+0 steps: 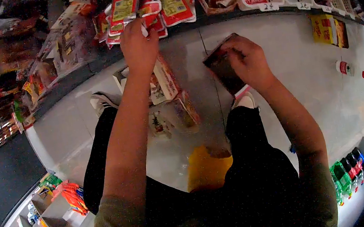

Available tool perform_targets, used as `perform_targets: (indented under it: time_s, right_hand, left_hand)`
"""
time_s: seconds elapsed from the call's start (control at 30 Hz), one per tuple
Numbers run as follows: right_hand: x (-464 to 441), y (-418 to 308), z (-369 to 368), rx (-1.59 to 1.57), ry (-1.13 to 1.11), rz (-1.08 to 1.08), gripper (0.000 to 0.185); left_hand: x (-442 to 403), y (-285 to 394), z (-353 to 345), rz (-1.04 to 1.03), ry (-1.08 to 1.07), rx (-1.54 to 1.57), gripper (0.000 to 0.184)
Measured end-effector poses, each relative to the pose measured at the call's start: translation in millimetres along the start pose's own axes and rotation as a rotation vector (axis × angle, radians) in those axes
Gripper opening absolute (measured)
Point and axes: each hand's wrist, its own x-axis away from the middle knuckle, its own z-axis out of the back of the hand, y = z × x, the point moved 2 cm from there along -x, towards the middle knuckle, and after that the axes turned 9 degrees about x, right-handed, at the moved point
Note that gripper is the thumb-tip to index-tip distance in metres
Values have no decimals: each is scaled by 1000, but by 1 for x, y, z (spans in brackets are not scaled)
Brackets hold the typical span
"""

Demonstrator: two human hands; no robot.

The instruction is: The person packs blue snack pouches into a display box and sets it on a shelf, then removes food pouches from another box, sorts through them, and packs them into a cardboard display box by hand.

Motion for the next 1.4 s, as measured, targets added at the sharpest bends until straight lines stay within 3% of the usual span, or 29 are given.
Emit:
perform_targets:
  time_s: [0.03, 0.13, 0.17, 0.3, 0.37, 0.5, 0.67, 0.8, 0.87, 0.9, 0.97, 1.13, 1.23, 1.27, 1.33, 1.4]
  right_hand:
    - [-3, -3, -4, -131, -73, -97, 16]
    - [-7, -13, -12, -110, -56, -42, 17]
    - [-8, -15, -13, -113, -55, -39, 17]
    - [-4, -15, -17, -134, -100, -90, 17]
    - [0, -10, -19, -154, -115, -123, 17]
    - [5, -6, -20, -146, -104, -102, 15]
    - [7, -7, -19, -169, -107, -147, 14]
    - [8, -8, -17, -150, -70, -122, 14]
    - [9, -9, -16, -165, -28, -103, 14]
    - [10, -8, -16, -251, -48, -150, 16]
    - [11, -12, -14, -335, -64, -199, 19]
    - [11, -42, 7, -651, -35, -264, 28]
    - [11, -54, 16, -769, -106, -318, 37]
    - [14, -56, 16, -752, -104, -334, 37]
    - [18, -61, 12, -659, -154, -310, 36]
    - [24, -59, 11, -755, -135, -318, 43]
  left_hand:
    - [-6, -5, 2, -10, 21, -67, 44]
    - [-16, -22, 5, -80, 134, -131, 54]
    - [-19, -31, 7, -87, 84, -183, 64]
    - [-29, -62, 3, 42, 5, -297, 69]
    - [-35, -65, 5, 241, -198, -268, 77]
    - [-50, -70, 9, 280, -296, -220, 81]
    - [-57, -89, 21, 330, -130, 50, 77]
    - [-50, -67, 47, 359, 12, 291, 73]
    - [-40, -27, 62, 483, 139, 747, 70]
    - [-35, -8, 66, 481, 133, 746, 70]
    - [-21, 23, 70, 525, 132, 1097, 55]
    - [42, 79, 50, 803, -178, 1866, 48]
    - [78, 105, 33, 936, -317, 1840, 54]
    - [87, 113, 28, 947, -330, 1857, 54]
    - [101, 126, 24, 909, -434, 1604, 57]
    - [104, 133, 25, 908, -514, 1573, 58]
